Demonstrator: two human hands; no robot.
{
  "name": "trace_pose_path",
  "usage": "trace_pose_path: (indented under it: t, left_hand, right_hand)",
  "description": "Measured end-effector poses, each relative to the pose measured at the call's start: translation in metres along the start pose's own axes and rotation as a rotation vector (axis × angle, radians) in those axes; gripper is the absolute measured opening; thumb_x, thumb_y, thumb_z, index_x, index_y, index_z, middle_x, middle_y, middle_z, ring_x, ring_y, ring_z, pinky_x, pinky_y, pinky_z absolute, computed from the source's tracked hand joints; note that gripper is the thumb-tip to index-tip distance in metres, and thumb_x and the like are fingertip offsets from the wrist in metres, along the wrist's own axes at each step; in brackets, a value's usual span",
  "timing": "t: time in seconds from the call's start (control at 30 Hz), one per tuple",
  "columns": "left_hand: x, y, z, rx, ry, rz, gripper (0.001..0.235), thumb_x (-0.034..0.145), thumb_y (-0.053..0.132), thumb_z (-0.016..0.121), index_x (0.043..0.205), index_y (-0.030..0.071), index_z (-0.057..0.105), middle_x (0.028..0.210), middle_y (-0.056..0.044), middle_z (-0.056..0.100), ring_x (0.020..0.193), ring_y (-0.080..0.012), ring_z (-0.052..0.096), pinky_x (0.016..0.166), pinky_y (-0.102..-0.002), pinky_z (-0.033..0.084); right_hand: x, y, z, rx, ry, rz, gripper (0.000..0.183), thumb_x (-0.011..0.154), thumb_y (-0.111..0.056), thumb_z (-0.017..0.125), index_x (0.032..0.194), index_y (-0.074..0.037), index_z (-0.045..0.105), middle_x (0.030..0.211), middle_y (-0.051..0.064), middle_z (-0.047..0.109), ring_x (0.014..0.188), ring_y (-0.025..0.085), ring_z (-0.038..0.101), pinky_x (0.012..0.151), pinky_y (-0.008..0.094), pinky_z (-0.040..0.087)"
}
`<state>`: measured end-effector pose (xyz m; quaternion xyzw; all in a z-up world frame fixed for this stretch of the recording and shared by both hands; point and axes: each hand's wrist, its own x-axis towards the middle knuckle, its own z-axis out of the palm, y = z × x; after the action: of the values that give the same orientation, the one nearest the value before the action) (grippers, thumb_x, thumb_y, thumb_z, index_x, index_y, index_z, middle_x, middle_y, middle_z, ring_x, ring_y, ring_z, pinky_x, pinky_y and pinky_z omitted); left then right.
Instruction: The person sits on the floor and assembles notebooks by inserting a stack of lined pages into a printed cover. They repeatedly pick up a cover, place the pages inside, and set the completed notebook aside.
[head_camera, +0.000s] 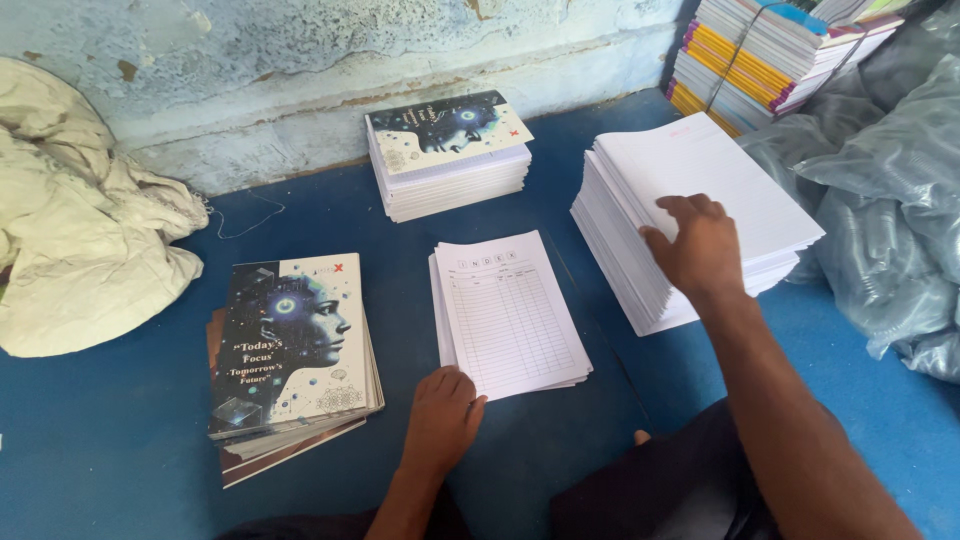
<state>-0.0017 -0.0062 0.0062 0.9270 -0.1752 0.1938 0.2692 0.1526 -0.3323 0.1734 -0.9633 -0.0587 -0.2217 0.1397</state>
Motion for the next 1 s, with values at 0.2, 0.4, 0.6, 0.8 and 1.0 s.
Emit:
trace_pose_path:
  t: [0.2, 0.4, 0.6, 0.8, 1.0]
  left_hand:
    - [-0.001, -0.002, -0.001, 0.011, 0.004, -0.005, 0.023, 0.085, 0.017, 0.074, 0.097, -0.001, 0.066, 0.104, -0.018, 0.067, 0.113, -0.0369, 0.061, 0.098, -0.051, 0.045]
    - [-0.002, -0.002, -0.004, -0.011, 0.032, -0.013, 0.020, 0.084, 0.017, 0.073, 0.095, 0.002, 0.066, 0.102, -0.015, 0.068, 0.113, -0.0365, 0.061, 0.097, -0.050, 0.046]
    - [-0.001, -0.002, -0.005, -0.009, 0.013, -0.043, 0.019, 0.083, 0.017, 0.074, 0.092, 0.002, 0.066, 0.101, -0.015, 0.068, 0.113, -0.0370, 0.060, 0.097, -0.051, 0.045]
    - [-0.002, -0.003, -0.002, -0.051, 0.055, -0.005, 0.018, 0.082, 0.016, 0.075, 0.092, 0.004, 0.066, 0.102, -0.015, 0.068, 0.112, -0.0362, 0.060, 0.095, -0.049, 0.046]
    - [0.001, -0.004, -0.001, -0.057, 0.065, -0.027, 0.018, 0.081, 0.016, 0.075, 0.090, 0.004, 0.065, 0.100, -0.013, 0.068, 0.114, -0.0360, 0.060, 0.095, -0.050, 0.045]
  right_hand:
    - [0.016, 0.036, 0.014, -0.108, -0.217, 0.095, 0.038, 0.087, -0.028, 0.079, 0.119, -0.009, 0.074, 0.116, 0.018, 0.071, 0.109, 0.034, 0.067, 0.099, 0.045, 0.052]
    - [0.030, 0.052, 0.012, -0.081, -0.334, 0.108, 0.041, 0.084, -0.032, 0.079, 0.119, -0.010, 0.075, 0.111, 0.015, 0.077, 0.103, 0.032, 0.072, 0.098, 0.042, 0.055]
    - [0.030, 0.044, 0.003, -0.141, -0.340, 0.081, 0.036, 0.082, -0.033, 0.074, 0.111, -0.013, 0.079, 0.104, 0.012, 0.078, 0.098, 0.031, 0.073, 0.096, 0.040, 0.056]
    - [0.021, 0.035, -0.004, -0.165, -0.325, 0.070, 0.035, 0.083, -0.036, 0.072, 0.109, -0.013, 0.080, 0.103, 0.011, 0.078, 0.095, 0.031, 0.074, 0.094, 0.041, 0.057]
    - [0.016, 0.022, -0.013, -0.164, -0.297, 0.041, 0.033, 0.084, -0.036, 0.072, 0.105, -0.012, 0.079, 0.099, 0.011, 0.078, 0.090, 0.030, 0.074, 0.090, 0.040, 0.058]
